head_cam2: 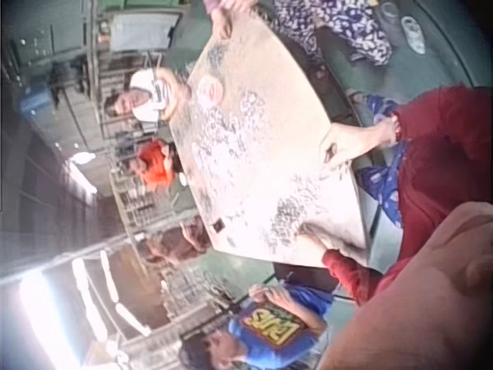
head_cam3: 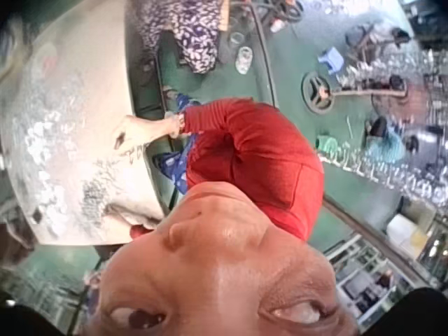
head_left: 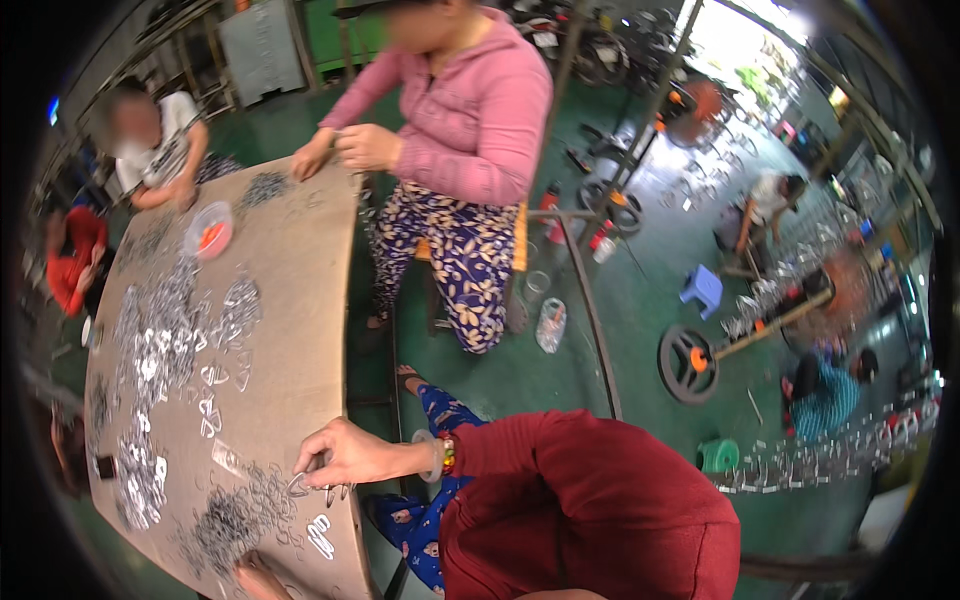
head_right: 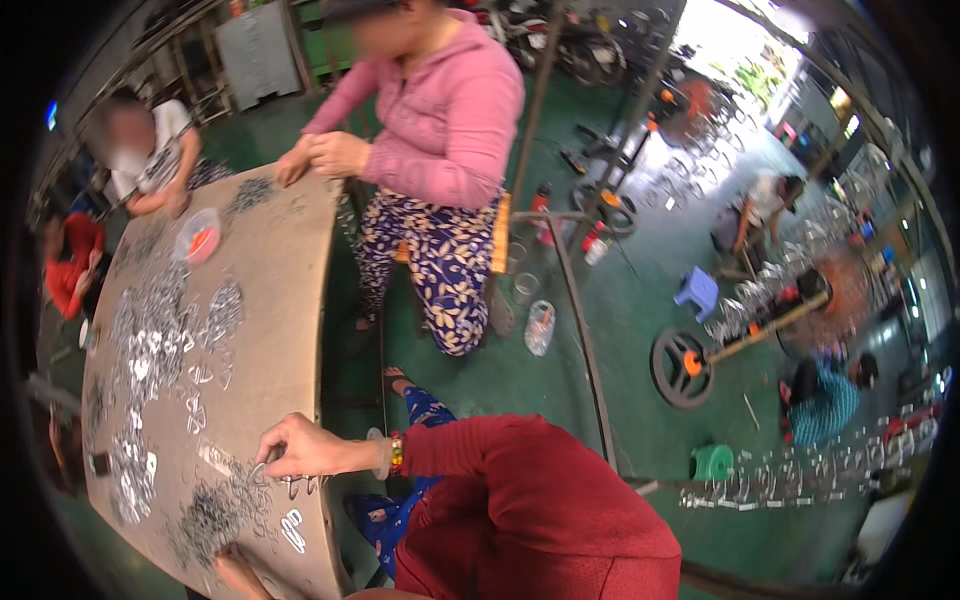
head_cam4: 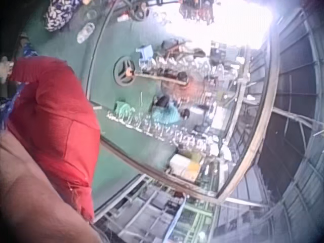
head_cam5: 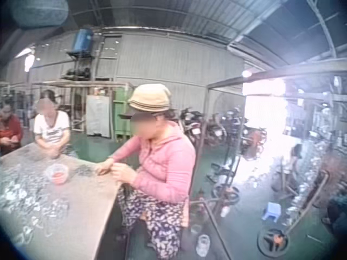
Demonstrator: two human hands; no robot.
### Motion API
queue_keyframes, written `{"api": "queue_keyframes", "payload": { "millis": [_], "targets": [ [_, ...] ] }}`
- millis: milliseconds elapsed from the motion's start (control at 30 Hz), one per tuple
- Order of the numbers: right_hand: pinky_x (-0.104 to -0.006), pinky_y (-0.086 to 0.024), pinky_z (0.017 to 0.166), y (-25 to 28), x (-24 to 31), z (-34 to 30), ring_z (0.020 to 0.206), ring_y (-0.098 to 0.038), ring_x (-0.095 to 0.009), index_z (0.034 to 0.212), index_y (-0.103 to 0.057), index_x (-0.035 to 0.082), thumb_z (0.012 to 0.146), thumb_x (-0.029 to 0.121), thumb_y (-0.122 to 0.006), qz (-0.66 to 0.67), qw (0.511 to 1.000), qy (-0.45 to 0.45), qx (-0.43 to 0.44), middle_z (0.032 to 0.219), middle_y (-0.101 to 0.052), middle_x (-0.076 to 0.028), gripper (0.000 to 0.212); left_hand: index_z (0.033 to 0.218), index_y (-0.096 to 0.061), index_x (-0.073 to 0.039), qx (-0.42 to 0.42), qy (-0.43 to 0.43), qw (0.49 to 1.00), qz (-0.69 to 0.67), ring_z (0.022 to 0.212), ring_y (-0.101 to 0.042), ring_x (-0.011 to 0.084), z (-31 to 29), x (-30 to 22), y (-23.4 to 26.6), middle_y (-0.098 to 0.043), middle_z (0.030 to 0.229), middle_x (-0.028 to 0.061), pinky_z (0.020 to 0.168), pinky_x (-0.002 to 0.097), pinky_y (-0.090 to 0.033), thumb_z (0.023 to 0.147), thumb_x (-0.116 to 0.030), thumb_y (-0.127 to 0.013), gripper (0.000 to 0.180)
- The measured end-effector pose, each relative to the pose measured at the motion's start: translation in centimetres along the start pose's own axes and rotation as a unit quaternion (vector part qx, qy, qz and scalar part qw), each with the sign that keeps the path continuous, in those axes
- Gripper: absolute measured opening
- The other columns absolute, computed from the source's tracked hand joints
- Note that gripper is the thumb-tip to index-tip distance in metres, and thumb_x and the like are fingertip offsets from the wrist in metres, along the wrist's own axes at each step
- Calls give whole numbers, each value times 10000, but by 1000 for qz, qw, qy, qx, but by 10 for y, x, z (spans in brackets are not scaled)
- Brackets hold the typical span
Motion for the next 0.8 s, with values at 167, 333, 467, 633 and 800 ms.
{"api": "queue_keyframes", "payload": {
  "millis": [167, 333, 467, 633, 800],
  "targets": [
    [-219, -472, 523, 15, 13, -20, 606, -597, -75, 857, -647, -57, 748, 49, -675, 21, 998, 0, -58, 702, -651, -80, 155, 896, -619, 60, -2, -15, 1000, -4, 851, -587, 232, 21, -27, 1, -626, 905, 151, 731, 355, -478, 832, -69, -585, 148],
    [-222, -456, 480, 13, 12, -21, 539, -582, -87, 852, -648, -65, 733, 35, -674, 16, 997, 22, -69, 676, -646, -83, 158, 921, -605, 67, -46, -3, 996, -71, 833, -585, 225, 33, -43, 25, -623, 904, 138, 720, 350, -483, 840, -76, -583, 167],
    [-221, -454, 463, 16, 8, -21, 505, -578, -99, 876, -636, -89, 753, 11, -649, 36, 997, -4, -73, 653, -635, -90, 159, 941, -594, 73, -62, 0, 974, -220, 818, -584, 219, 33, -81, 45, -621, 904, 128, 710, 347, -486, 846, -82, -582, 182],
    [-237, -463, 483, 15, 10, -29, 532, -587, -95, 903, -644, -69, 764, 16, -639, 1, 998, -9, -64, 648, -636, -84, 162, 966, -581, 81, 7, -17, 891, -454, 800, -582, 212, 0, -154, 67, -619, 904, 115, 698, 343, -490, 854, -89, -581, 203],
    [-253, -478, 510, 18, -4, -35, 565, -604, -121, 893, -650, -56, 758, 13, -640, -57, 994, 1, -95, 681, -653, -104, 152, 948, -580, 65, 62, -83, 819, -565, 838, -573, 199, -58, -236, 75, -605, 911, 90, 727, 332, -483, 872, -101, -569, 183]
  ]
}}
Point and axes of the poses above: each hand's wrist, its own z-axis towards the middle knuckle, its own y-axis out of the back of the hand, x = y × z, the point moved 2 cm from there along z, towards the middle knuckle
